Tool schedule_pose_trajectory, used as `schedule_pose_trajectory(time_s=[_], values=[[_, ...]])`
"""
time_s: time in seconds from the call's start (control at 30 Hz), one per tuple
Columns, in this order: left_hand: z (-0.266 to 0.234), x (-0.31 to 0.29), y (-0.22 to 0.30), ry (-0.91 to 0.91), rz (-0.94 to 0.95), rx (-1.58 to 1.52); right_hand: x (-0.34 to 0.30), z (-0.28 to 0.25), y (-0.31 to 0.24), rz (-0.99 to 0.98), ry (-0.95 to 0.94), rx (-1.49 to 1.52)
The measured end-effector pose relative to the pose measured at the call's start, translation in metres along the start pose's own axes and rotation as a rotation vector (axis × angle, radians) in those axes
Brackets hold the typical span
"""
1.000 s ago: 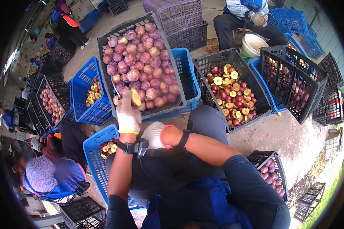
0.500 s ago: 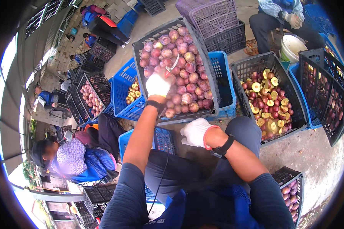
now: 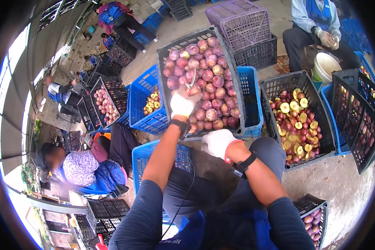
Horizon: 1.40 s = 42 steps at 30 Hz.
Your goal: Cutting passion fruit in half and placing them into sorting crates.
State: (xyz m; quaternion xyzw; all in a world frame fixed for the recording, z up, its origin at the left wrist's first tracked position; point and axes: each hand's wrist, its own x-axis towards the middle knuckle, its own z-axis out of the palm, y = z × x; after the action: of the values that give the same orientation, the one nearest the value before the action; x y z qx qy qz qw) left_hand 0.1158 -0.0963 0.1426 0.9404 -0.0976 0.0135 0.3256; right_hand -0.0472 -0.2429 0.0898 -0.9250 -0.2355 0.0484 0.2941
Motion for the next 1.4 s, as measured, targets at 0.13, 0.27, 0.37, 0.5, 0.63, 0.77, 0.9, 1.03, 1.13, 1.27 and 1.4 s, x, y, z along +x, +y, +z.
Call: schedule_pose_trajectory(time_s=[0.13, 0.27, 0.37, 0.5, 0.63, 0.77, 0.9, 1.03, 1.13, 1.27, 1.4], values=[[-0.020, -0.052, 0.009, 0.047, 0.087, -0.250, 0.008, -0.018, -0.008, 0.113, 0.554, 0.272], [-0.021, -0.105, 0.015, 0.205, 0.167, -0.164, 0.023, -0.012, -0.008, 0.231, 0.535, 1.382], [-0.008, -0.132, 0.002, 0.235, 0.222, -0.110, 0.034, 0.000, -0.020, 0.135, 0.510, 1.387], [-0.018, -0.142, -0.009, 0.124, 0.225, -0.348, 0.032, 0.001, -0.019, 0.255, 0.392, 1.429], [-0.030, -0.135, -0.053, -0.047, 0.046, -0.905, 0.030, -0.027, -0.047, 0.199, 0.329, 1.329], [-0.064, -0.132, -0.067, -0.423, -0.283, -1.131, 0.034, -0.023, -0.047, 0.289, 0.255, 1.311], [-0.072, -0.135, -0.064, -0.502, -0.273, -1.173, 0.047, -0.010, -0.036, 0.175, 0.364, 0.947], [-0.046, -0.133, -0.082, -0.402, -0.102, -0.960, 0.056, -0.003, -0.033, 0.179, 0.286, 0.944], [-0.055, -0.135, -0.086, -0.458, -0.083, -0.949, 0.060, -0.001, -0.040, 0.222, 0.279, 0.985], [-0.060, -0.138, -0.088, -0.717, -0.177, -1.187, 0.061, 0.002, -0.037, 0.243, 0.260, 0.919], [-0.055, -0.137, -0.093, -0.770, -0.234, -1.169, 0.059, 0.003, -0.036, 0.222, 0.250, 0.861]])
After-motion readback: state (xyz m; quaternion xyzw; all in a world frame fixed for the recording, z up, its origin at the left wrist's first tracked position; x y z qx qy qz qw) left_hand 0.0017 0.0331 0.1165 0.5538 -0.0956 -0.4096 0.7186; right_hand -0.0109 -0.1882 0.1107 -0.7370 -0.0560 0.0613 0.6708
